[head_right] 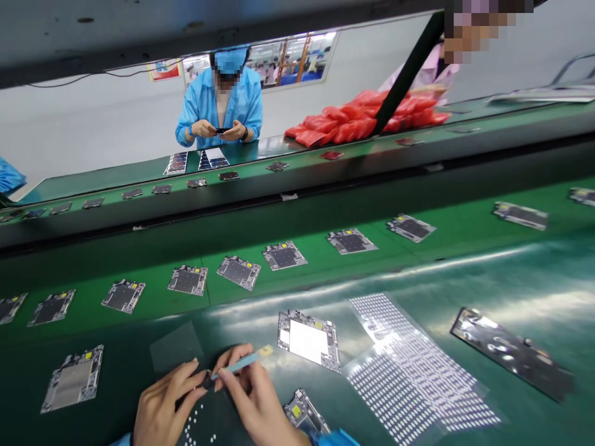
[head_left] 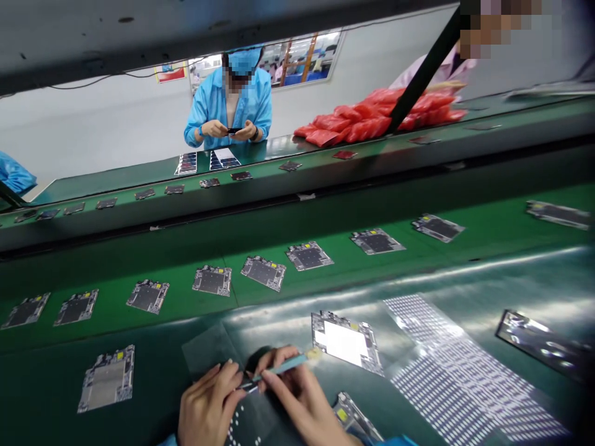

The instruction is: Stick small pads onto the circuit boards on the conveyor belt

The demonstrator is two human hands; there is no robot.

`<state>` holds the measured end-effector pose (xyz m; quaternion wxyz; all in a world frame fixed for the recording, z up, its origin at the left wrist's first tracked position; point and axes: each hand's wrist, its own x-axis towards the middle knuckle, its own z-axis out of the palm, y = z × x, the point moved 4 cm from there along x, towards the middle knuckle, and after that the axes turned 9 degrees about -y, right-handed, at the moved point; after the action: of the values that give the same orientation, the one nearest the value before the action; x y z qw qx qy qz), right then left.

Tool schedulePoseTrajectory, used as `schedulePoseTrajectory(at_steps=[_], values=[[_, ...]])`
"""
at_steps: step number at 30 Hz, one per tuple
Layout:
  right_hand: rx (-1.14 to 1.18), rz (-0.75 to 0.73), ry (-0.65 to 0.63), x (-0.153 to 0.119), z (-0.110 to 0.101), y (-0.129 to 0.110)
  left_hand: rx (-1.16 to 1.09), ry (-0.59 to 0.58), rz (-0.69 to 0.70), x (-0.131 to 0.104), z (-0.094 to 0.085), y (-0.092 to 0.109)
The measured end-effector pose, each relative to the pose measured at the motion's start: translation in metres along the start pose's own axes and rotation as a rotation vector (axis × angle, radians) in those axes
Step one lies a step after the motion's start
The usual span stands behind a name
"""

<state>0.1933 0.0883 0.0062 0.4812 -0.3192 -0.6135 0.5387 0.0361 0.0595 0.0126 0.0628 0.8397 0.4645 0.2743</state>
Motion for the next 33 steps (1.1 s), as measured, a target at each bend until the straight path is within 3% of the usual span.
schedulePoseTrajectory(at_steps=[3,9,16,19,22,24,27,30,33], values=[[0.043,0.027,-0.012,0.003,-0.001,0.0,-0.013,0.019,-0.012,-0.002,0.001,-0.002],[-0.181,-0.061,-0.14,-0.001,-0.001,-0.007,-0.017,0.051,-0.012,0.002,-0.004,0.001],[-0.073,-0.01,-0.095,0.0,0.004,-0.002,0.007,0.09,0.012,0.01,-0.01,0.007],[0.087,0.037,0.004,0.011,-0.011,-0.009,0.045,0.051,0.038,0.009,-0.003,0.007],[0.129,0.083,0.123,0.045,-0.053,-0.024,0.11,-0.029,0.143,0.017,0.002,0.013],[0.091,0.104,0.251,0.078,-0.091,-0.028,0.138,-0.076,0.187,0.034,0.004,0.016],[0.036,0.101,0.328,0.13,-0.139,-0.016,0.118,-0.139,0.067,0.083,0.011,0.009],[-0.001,0.141,0.344,0.163,-0.165,0.013,0.113,-0.252,0.006,0.144,0.034,-0.004],[-0.014,0.173,0.354,0.172,-0.174,0.039,0.09,-0.371,0.054,0.189,0.064,-0.015]])
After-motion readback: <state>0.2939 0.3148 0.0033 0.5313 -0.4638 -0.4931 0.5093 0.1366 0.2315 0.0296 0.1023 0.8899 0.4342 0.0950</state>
